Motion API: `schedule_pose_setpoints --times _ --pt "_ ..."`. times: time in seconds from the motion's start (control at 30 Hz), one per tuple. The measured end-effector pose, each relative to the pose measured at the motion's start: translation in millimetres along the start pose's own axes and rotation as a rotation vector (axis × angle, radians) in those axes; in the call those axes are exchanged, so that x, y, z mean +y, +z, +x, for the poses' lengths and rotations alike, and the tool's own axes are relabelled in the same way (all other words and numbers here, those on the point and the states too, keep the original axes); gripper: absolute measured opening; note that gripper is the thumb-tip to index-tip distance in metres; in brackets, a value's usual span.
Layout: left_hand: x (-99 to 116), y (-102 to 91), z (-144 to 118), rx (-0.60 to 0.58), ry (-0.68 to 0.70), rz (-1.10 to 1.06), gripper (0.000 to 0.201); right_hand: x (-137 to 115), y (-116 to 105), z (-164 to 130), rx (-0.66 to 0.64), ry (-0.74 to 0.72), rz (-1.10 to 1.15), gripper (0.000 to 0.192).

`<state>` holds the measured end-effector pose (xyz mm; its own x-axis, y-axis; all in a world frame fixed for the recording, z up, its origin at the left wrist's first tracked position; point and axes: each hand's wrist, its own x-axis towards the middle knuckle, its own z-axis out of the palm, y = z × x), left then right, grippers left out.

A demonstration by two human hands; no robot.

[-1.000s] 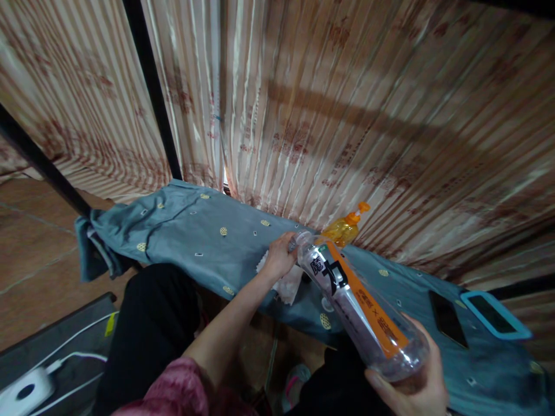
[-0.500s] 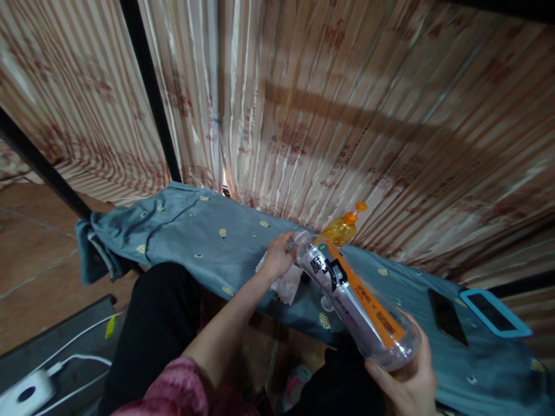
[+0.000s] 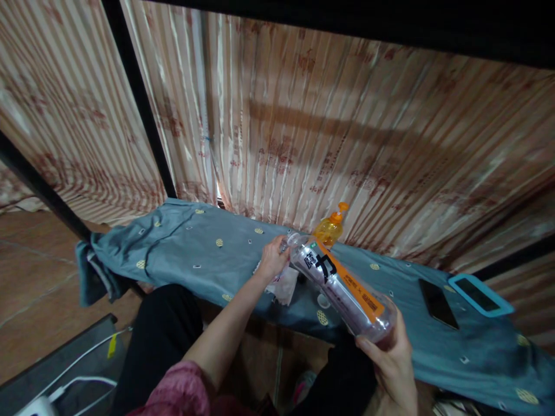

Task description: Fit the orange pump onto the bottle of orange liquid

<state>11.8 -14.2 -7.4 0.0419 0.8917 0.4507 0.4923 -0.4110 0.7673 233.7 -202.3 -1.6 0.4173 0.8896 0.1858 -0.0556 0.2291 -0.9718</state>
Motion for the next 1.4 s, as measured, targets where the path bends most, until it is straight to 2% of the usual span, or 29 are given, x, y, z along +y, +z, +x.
schedule_pose_setpoints --times 0.37,0.8,1.07,1.27,1.4 --pt "1 0.4 0 0.001 0.014 -0.055 0.026 4 -2 1 0.003 0.007 0.001 0.091" --pt "-2 -0.7 -4 -0.044 -0.007 -0.105 0.021 -11 7 -8 0.025 0.024 -0.079 0.087" --pt "-4 -2.4 -4 -0.101 -0.024 -0.107 0.027 -14 3 -7 0.038 0.089 -0.109 0.096" --pt "-1 -6.3 -3 -0.151 -0.084 -0.091 0.037 -21 7 -4 0.06 0.05 -0.141 0.092" --pt "1 -11.1 -3 -0.141 -0.088 -0.132 0.054 -23 8 -5 0.057 0.059 -0.151 0.093"
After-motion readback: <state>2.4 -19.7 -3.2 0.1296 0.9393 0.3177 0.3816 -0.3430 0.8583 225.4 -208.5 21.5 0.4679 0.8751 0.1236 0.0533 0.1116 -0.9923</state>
